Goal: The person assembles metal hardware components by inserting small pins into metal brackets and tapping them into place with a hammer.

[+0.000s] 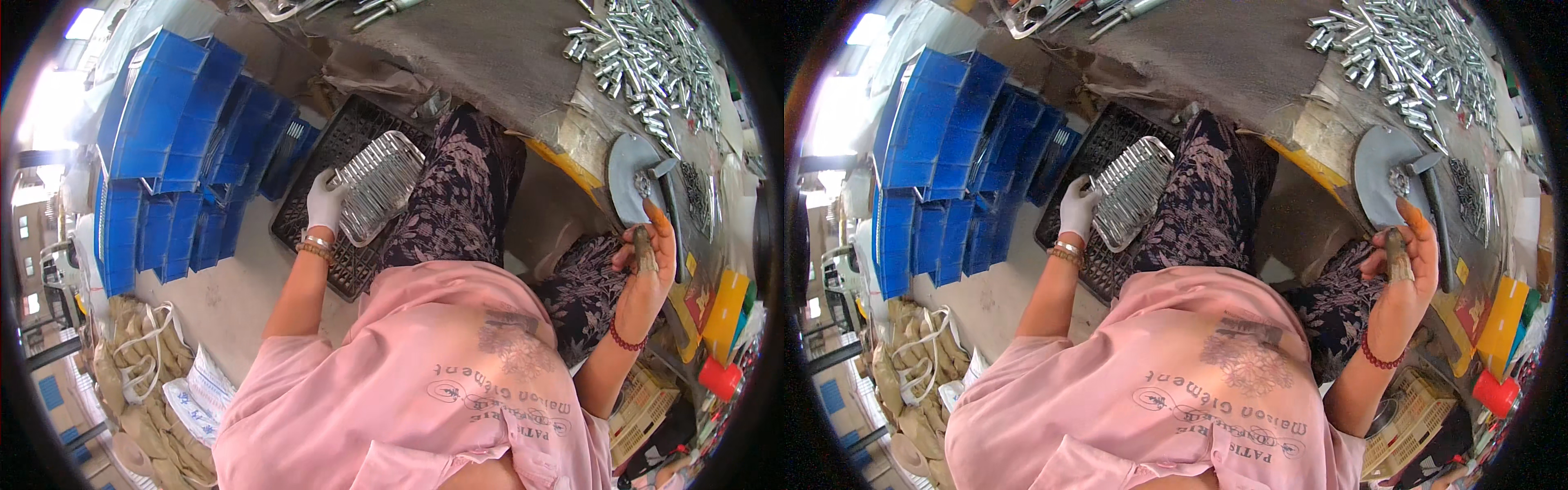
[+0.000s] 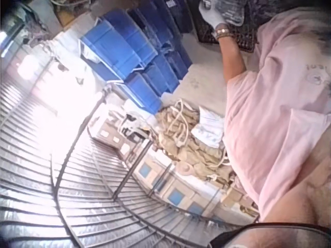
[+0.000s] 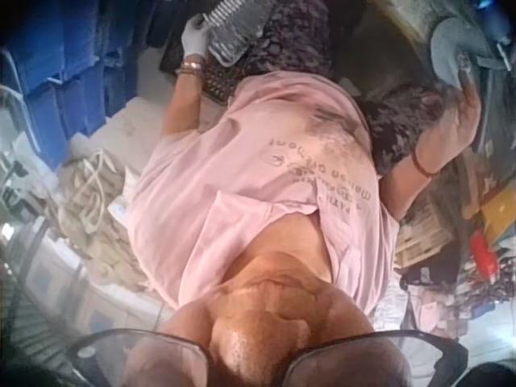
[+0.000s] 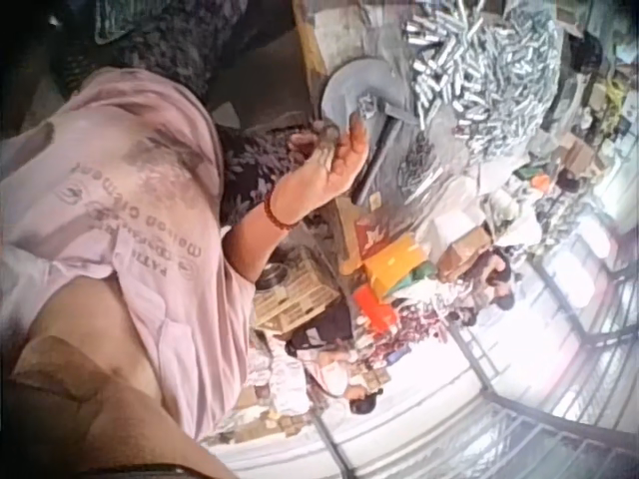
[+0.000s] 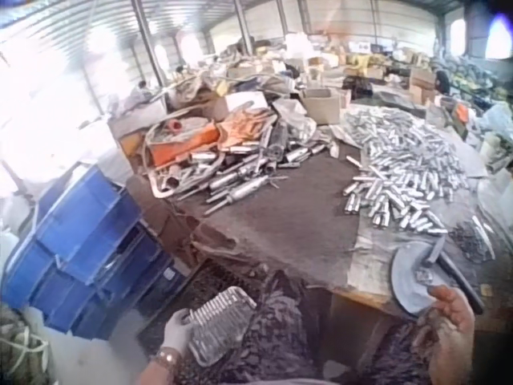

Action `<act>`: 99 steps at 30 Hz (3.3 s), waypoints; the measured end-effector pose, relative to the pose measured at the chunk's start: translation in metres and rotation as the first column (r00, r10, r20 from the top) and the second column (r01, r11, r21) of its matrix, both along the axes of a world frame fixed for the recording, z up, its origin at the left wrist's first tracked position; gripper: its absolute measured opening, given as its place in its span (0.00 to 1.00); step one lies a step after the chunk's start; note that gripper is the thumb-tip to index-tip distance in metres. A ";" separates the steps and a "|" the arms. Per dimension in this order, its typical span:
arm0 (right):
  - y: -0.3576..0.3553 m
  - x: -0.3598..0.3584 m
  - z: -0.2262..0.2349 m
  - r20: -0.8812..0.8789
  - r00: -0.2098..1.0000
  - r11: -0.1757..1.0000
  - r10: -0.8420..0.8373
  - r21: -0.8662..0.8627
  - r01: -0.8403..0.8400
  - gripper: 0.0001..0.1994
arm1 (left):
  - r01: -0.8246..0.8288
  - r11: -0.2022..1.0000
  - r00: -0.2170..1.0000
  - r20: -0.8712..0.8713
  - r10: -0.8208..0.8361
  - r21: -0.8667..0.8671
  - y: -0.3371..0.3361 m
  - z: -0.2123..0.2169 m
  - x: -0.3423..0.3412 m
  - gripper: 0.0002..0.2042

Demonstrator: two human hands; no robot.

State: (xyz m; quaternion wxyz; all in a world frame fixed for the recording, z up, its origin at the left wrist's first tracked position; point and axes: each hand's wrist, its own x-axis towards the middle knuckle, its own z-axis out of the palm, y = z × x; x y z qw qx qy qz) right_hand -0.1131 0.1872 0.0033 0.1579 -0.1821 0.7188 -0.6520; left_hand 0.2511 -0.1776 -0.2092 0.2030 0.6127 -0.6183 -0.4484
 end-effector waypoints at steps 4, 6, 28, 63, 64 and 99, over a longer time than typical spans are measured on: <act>0.000 0.001 0.000 -0.005 1.000 1.000 0.018 -0.001 -0.018 0.20 | -0.047 0.993 0.997 0.066 0.040 0.113 -0.009 -0.042 0.016 0.32; 0.001 0.001 -0.001 0.006 1.000 1.000 0.021 -0.006 -0.021 0.20 | -0.058 0.990 0.997 0.053 0.052 0.126 -0.015 -0.050 0.014 0.30; -0.001 0.006 0.010 0.180 0.983 0.998 0.041 -0.051 -0.032 0.19 | 0.087 0.861 0.982 -0.104 -0.160 -0.501 -0.012 0.165 -0.138 0.09; 0.087 -0.160 0.030 -0.573 0.817 0.526 -0.065 0.676 0.516 0.19 | 0.823 0.564 0.346 -0.733 -0.586 -0.063 0.084 0.256 -0.321 0.29; 0.088 -0.159 0.031 -0.571 0.818 0.526 -0.065 0.678 0.514 0.19 | 0.824 0.566 0.393 -0.685 -0.614 -0.036 0.093 0.257 -0.319 0.25; 0.092 -0.153 0.011 -0.672 0.707 0.803 -0.221 0.286 0.522 0.31 | 0.710 0.090 0.287 0.170 -0.943 -0.698 0.151 0.243 -0.309 0.11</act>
